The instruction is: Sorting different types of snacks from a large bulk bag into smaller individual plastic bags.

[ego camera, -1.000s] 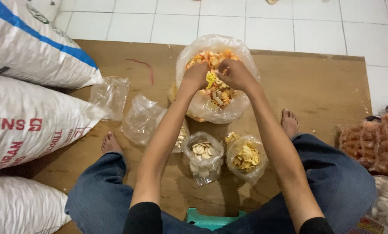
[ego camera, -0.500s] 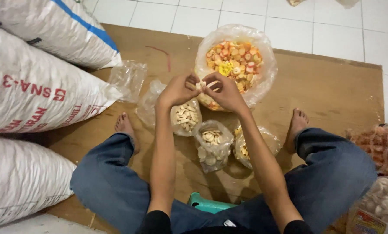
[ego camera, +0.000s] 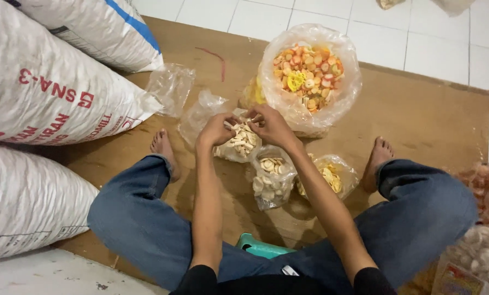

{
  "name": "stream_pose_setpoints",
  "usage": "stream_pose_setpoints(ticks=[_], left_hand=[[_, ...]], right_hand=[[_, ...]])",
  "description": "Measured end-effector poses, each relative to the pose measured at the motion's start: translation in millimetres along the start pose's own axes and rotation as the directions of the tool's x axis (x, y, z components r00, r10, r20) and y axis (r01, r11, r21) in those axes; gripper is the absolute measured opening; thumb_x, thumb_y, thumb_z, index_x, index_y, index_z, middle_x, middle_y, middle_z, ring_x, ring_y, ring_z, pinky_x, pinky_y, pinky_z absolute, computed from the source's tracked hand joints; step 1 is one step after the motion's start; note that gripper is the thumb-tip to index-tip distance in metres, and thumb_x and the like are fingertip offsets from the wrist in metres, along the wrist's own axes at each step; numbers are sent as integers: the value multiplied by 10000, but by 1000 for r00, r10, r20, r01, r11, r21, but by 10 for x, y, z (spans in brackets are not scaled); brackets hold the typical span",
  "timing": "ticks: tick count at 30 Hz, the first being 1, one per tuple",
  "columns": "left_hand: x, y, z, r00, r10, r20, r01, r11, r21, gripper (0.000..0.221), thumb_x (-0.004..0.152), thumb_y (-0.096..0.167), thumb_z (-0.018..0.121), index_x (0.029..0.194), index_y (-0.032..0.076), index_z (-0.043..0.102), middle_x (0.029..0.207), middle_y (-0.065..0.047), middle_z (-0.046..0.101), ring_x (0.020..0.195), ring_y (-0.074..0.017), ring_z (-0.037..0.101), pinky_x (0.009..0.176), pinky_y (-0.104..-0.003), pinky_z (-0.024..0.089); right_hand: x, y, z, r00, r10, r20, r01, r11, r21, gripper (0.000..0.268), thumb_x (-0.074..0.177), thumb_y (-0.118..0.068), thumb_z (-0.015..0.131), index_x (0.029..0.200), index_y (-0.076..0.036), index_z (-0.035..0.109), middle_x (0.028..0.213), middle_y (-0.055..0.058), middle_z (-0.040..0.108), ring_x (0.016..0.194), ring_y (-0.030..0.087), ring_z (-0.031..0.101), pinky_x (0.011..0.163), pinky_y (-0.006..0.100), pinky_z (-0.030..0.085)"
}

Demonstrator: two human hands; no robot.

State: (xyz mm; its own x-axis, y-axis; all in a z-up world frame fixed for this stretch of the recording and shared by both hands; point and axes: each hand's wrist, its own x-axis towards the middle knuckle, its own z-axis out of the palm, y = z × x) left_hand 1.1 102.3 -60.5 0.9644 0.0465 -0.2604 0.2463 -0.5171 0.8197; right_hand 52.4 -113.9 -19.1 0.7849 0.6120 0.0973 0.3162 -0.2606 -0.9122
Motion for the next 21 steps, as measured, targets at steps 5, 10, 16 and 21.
stream_pose_setpoints(ticks=[5, 10, 16, 21], left_hand=[[57, -238, -7, 999, -43, -18, 43, 999, 12, 432, 713, 99, 718, 1143, 130, 749, 1058, -171, 748, 950, -324, 749, 803, -394, 601], [85, -395, -76, 997, -59, -45, 58, 998, -31, 419, 692, 67, 749, 1110, 84, 731, 1017, -174, 750, 909, -292, 754, 796, -378, 604], [30, -396, -58, 996, -51, -72, 48, 998, -36, 351, 662, 80, 749, 1013, 86, 763, 921, -141, 753, 850, -254, 760, 777, -370, 593], [32, -379, -2, 998, -34, -54, 30, 997, -70, 347, 667, 79, 739, 1012, 43, 760, 892, -179, 732, 831, -281, 747, 763, -404, 578]], right_hand=[[-9, 57, 57, 999, -35, 13, 37, 992, -117, 240, 868, -32, 737, 1092, -48, 651, 1036, 192, 646, 938, 431, 743, 750, 460, 626], [27, 167, 106, 999, -21, 30, 25, 991, -129, 231, 865, -11, 699, 1090, -39, 651, 1037, 203, 638, 928, 437, 742, 739, 455, 622], [17, 213, 161, 999, -4, 42, 7, 997, -82, 223, 871, 51, 639, 1090, 15, 635, 1054, 260, 609, 954, 495, 715, 765, 481, 624], [37, 247, 182, 999, -23, 39, 27, 993, -116, 216, 862, 74, 637, 1071, 22, 659, 1030, 255, 622, 944, 500, 712, 744, 468, 629]])
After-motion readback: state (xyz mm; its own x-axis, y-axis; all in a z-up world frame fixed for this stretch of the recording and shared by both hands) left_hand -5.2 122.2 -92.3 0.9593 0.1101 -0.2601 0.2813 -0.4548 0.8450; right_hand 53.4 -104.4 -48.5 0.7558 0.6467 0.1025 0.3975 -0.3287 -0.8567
